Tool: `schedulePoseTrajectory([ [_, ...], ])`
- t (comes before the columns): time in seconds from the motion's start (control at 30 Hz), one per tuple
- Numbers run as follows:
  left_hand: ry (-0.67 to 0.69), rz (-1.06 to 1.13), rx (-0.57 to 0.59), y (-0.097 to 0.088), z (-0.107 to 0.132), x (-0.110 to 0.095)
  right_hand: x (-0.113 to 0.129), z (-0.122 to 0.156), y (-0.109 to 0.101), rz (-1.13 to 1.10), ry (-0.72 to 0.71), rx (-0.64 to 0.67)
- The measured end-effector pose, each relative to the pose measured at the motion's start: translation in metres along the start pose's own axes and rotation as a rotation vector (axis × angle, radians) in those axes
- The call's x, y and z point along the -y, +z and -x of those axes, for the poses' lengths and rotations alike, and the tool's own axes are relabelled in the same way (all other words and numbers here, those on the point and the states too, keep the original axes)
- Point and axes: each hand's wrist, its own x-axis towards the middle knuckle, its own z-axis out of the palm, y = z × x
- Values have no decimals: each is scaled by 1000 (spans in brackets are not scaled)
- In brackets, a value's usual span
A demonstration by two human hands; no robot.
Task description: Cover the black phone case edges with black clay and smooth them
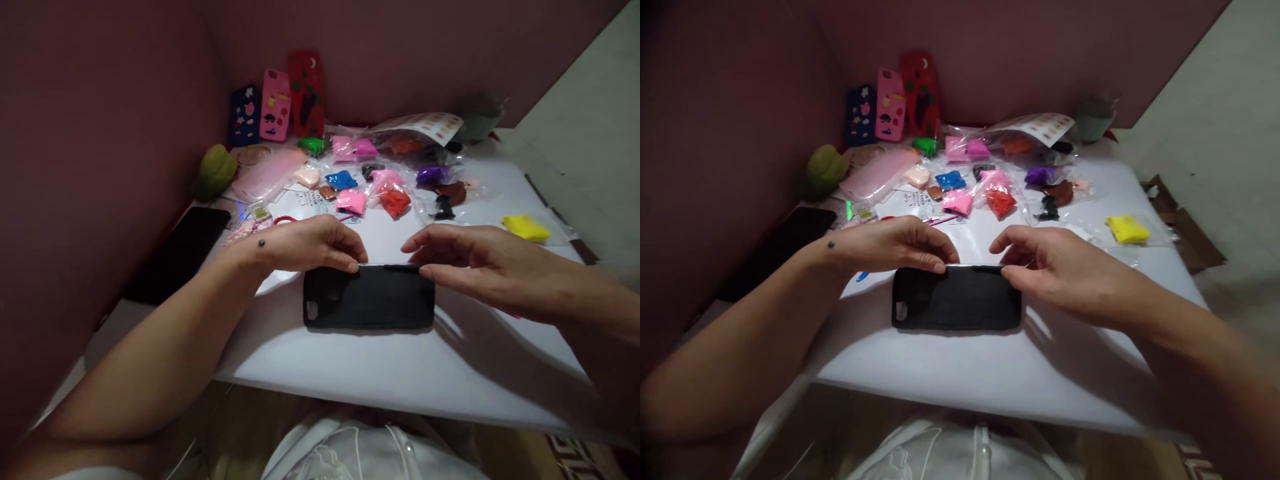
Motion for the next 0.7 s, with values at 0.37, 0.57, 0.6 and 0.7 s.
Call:
schedulePoseTrajectory([
  [0.37,74,33,-753,11,-10,2,-10,35,-43,64,83,-559],
  [0.57,132,117,-865,11,-6,-2,-33,26,-56,142,158,-598],
  [0.6,143,141,-880,10,-6,-2,-34,22,-59,175,170,-560],
  [0.7,128,97,-905,9,-5,-3,-37,3,-64,286,168,-476],
])
